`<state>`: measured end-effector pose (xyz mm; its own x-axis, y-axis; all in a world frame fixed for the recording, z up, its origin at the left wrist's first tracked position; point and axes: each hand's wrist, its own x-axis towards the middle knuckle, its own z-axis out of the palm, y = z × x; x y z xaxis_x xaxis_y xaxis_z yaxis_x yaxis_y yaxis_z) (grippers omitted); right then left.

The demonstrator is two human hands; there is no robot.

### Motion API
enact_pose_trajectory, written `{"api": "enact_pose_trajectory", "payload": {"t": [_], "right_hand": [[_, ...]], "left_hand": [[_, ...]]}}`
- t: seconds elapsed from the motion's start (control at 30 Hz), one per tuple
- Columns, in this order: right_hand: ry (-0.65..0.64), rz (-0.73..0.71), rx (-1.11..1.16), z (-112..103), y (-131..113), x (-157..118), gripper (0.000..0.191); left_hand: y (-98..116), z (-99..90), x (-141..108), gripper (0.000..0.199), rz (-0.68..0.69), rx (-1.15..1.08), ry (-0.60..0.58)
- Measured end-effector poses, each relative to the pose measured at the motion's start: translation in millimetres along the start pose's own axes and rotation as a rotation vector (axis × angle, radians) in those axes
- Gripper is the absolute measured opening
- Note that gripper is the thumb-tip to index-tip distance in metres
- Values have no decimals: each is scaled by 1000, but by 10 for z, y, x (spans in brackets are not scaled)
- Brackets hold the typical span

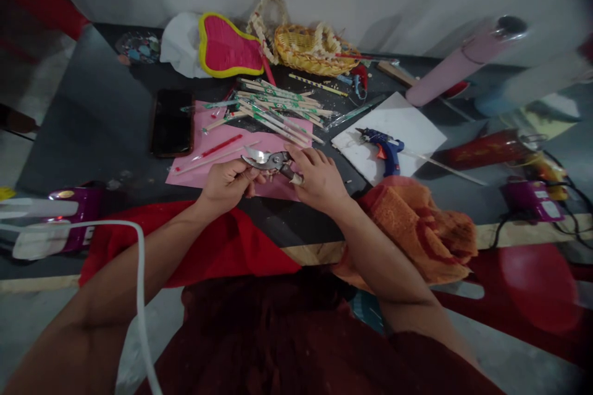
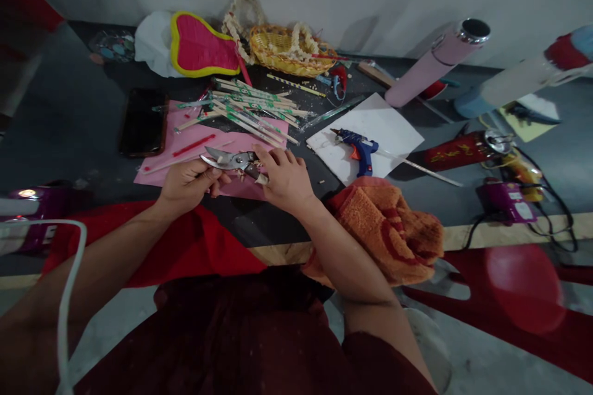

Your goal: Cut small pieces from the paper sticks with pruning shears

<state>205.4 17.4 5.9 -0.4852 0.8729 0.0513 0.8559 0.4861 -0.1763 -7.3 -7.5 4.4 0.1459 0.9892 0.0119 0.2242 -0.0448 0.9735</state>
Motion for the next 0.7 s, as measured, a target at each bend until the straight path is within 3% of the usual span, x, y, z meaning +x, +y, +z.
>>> {"api": "enact_pose_trajectory", "payload": {"t": [0.13, 0.33, 0.57, 0.7], "right_hand": [[1, -32, 4, -8, 22, 2, 65], [8, -30, 53, -5, 22, 0, 60], [-3, -54, 67, 11, 39, 9, 61], [15, -85, 66, 1, 70, 24, 64]], "left_hand": [[-21, -27, 14, 28, -46, -88, -74], [18, -21, 4, 29, -93, -218, -86], [15, -31, -10, 32, -84, -203, -71], [9, -76, -18, 32, -114, -276, -149]]}}
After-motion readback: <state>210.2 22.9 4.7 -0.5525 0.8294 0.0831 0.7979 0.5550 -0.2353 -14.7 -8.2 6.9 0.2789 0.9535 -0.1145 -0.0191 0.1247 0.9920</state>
